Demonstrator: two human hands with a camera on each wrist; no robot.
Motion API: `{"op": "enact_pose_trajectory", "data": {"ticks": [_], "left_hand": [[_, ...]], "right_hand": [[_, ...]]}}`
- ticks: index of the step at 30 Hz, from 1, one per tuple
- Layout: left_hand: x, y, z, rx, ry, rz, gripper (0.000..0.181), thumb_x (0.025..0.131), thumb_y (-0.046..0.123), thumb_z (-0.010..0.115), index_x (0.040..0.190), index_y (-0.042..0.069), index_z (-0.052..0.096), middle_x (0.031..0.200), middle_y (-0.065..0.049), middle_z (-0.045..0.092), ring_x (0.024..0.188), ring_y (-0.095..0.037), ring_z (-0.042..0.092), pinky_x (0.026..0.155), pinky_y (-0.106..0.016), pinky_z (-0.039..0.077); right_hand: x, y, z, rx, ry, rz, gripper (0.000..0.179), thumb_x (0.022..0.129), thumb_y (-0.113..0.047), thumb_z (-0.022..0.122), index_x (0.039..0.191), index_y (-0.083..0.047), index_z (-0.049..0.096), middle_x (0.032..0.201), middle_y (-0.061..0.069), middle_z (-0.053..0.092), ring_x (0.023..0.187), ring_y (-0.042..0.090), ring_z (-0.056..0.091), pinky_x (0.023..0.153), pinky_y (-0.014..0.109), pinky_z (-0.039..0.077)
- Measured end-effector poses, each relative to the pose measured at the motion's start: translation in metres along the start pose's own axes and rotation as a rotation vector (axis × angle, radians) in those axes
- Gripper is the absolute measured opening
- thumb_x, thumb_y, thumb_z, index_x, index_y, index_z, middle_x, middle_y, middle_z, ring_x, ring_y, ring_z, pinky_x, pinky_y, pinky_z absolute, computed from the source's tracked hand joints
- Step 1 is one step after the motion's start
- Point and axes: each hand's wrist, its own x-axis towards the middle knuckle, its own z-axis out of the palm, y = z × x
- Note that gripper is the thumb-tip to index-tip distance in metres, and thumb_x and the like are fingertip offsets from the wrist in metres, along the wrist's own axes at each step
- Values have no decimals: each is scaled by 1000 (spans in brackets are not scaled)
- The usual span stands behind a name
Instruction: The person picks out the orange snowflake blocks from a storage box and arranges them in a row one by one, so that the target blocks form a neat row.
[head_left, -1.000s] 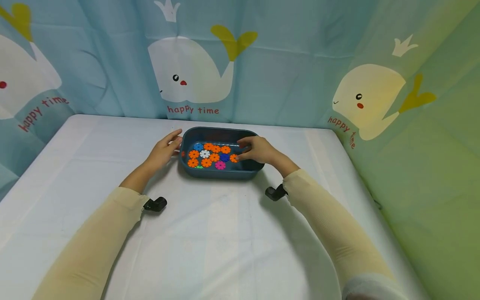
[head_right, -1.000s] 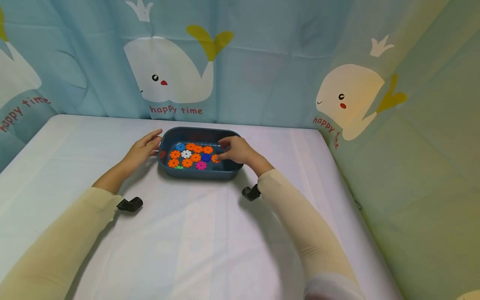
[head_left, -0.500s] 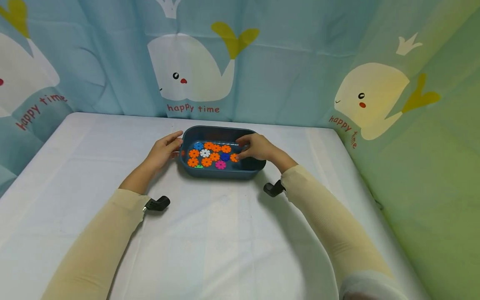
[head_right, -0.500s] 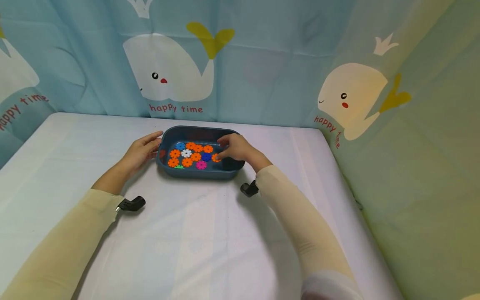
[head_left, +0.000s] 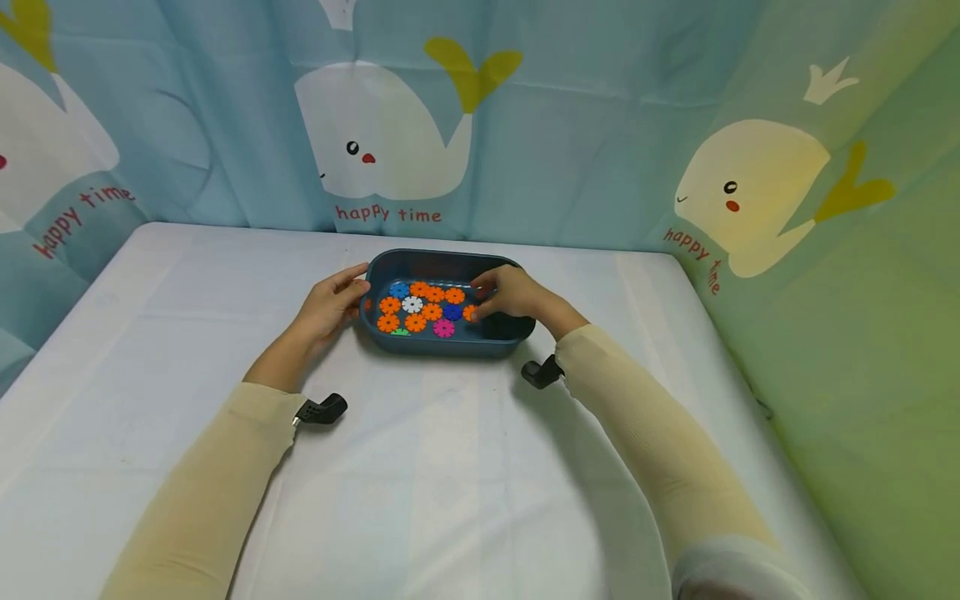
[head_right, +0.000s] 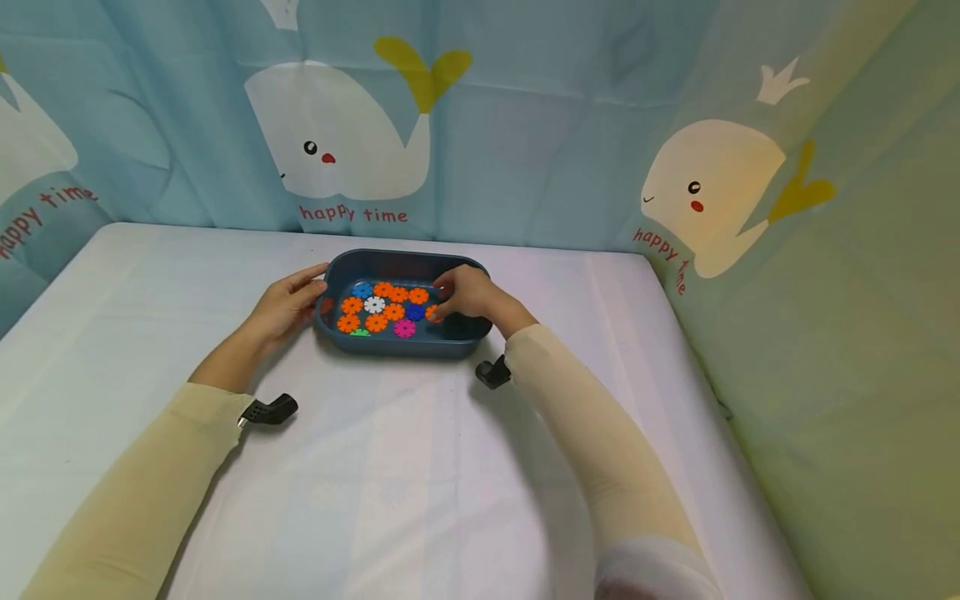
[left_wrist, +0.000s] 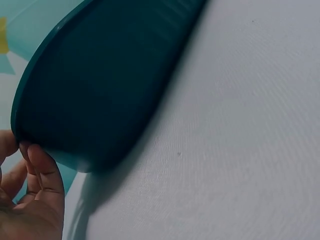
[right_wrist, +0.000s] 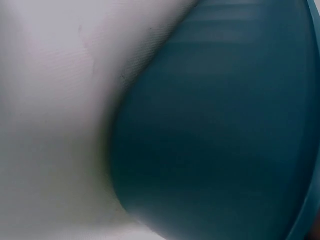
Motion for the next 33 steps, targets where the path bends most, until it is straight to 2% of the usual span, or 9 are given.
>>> {"op": "enact_pose_trajectory", "data": {"ticks": [4, 9, 17, 33], "left_hand": [[0, -2, 1, -70, 8, -5, 56, 102, 24, 54, 154, 13, 35, 106, 5, 48, 79, -4, 52, 65, -13, 47], [1, -4, 2, -119, 11, -7, 55, 102, 23, 54, 153, 11, 36, 107, 2, 48, 89, -8, 53, 68, -13, 48], [3, -6, 0, -122, 17, -17, 54, 102, 24, 54, 153, 13, 37, 108, 1, 48, 82, -8, 52, 68, -13, 49], [3, -7, -1, -182, -19, -35, 56, 102, 25, 53, 154, 15, 35, 114, 2, 48, 97, -12, 53, 77, -17, 50]], "right_hand": [[2, -2, 0, -16, 3, 23, 58, 86, -19, 78, 136, 0, 56, 127, 19, 64, 120, 31, 58, 106, 42, 44], [3, -5, -1, -30, 0, 47, 56, 86, -19, 77, 135, 0, 57, 125, 20, 64, 118, 32, 59, 104, 42, 45], [6, -4, 1, -30, -5, 70, 53, 87, -18, 77, 133, 1, 59, 120, 18, 67, 113, 30, 61, 101, 40, 48], [13, -2, 7, -46, 38, 109, 47, 84, -18, 80, 126, -3, 65, 112, 16, 68, 102, 26, 61, 98, 39, 48]]}}
